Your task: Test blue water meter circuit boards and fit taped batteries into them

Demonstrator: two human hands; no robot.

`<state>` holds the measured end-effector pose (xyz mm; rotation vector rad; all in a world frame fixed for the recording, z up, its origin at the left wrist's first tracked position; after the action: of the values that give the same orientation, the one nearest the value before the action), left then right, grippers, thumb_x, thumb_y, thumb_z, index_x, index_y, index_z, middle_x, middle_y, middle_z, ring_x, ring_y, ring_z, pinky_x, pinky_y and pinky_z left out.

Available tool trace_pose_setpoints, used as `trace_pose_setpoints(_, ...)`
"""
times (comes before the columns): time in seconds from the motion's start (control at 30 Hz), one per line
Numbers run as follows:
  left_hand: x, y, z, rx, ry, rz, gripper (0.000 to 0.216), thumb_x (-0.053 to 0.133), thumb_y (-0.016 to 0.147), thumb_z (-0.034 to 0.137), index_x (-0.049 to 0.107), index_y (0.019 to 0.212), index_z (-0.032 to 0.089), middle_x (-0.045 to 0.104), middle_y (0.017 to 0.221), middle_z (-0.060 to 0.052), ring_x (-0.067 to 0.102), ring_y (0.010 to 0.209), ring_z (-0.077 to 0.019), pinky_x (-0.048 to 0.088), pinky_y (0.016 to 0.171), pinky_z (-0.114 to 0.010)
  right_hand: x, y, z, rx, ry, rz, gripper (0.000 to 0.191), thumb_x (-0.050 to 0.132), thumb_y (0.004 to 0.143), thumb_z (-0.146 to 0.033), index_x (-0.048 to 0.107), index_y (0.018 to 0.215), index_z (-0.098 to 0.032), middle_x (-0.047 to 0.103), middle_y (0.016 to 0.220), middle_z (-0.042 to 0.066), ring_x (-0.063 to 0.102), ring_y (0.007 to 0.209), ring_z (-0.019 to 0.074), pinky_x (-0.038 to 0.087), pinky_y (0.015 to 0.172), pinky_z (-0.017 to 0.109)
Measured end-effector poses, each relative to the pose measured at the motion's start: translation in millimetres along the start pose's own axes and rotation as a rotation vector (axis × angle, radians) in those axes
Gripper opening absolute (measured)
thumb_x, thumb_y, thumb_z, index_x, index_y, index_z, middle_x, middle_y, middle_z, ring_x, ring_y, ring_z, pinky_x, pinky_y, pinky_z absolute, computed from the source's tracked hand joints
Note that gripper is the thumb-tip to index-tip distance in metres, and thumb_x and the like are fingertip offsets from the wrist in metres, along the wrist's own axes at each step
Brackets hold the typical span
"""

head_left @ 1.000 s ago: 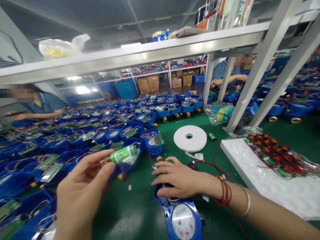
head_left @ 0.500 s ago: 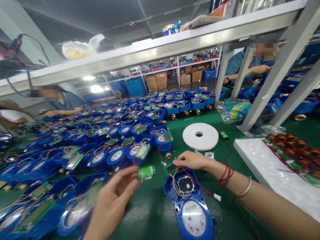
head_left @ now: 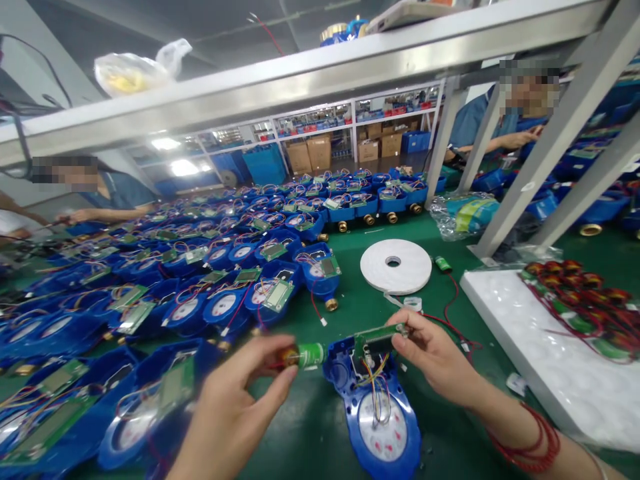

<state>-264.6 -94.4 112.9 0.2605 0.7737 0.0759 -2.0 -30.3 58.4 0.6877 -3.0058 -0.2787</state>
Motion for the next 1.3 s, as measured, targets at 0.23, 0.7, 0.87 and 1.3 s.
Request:
trace_pose_setpoints(0.23, 20.2, 28.1, 29.1, 0.092, 0.12, -0.233, 0.017, 0.057, 0.083, 0.03, 0.058, 0.101, 0.029, 0.064, 0.089, 0.003, 0.061, 0.074, -0.0119, 0.05, 0.067, -0.023, 22.4, -27.9, 24.8, 0.047, 0.292, 0.118, 0.017, 0.045, 0.095, -0.04, 0.047, 0.098, -0.024, 0.051, 0.08, -0.001, 0.047, 0.075, 0.014, 0.038, 0.069, 0.024)
trace_pose_setpoints(0.7, 45.6, 39.4, 42.3, 0.098, 0.321, -0.497, 0.016, 0.047, 0.082, 0.021, 0.058, 0.093, 0.023, 0.057, 0.08, -0.001, 0.053, 0.072, -0.0179, 0.04, 0.062, -0.029, 37.4, -35.6, 40.2, 0.045, 0.362, 0.195, 0.015, 0.038, 0.098, -0.038, 0.042, 0.097, -0.024, 0.054, 0.073, -0.001, 0.053, 0.065, 0.0135, 0.043, 0.06, 0.023)
trace_pose_setpoints(0.87, 53.9, 38.4, 37.0, 0.109, 0.367, -0.528, 0.014, 0.047, 0.082, 0.02, 0.058, 0.09, 0.023, 0.055, 0.081, -0.002, 0.053, 0.072, -0.0182, 0.039, 0.062, -0.029, 37.4, -37.1, 41.4, 0.05, 0.296, 0.228, 0.018, 0.039, 0.097, -0.042, 0.041, 0.1, -0.024, 0.056, 0.078, 0.001, 0.053, 0.067, 0.0141, 0.044, 0.057, 0.022)
trace_pose_setpoints(1.3, 64.3, 38.8, 32.6, 0.127, 0.438, -0.594, 0.013, 0.048, 0.082, 0.018, 0.058, 0.088, 0.021, 0.053, 0.085, -0.004, 0.056, 0.074, -0.0181, 0.04, 0.064, -0.029, 38.3, -39.0, 44.6, 0.037, 0.177, 0.268, 0.016, 0.036, 0.098, -0.04, 0.04, 0.101, -0.024, 0.052, 0.074, -0.002, 0.049, 0.065, 0.014, 0.041, 0.06, 0.024)
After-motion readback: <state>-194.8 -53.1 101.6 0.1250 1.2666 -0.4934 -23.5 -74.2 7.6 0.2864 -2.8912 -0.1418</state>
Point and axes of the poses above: each hand's wrist, its own y-axis towards the middle knuckle, its own x-axis out of the palm, z = x × y, the point moved 3 cm from there along y, towards the middle knuckle
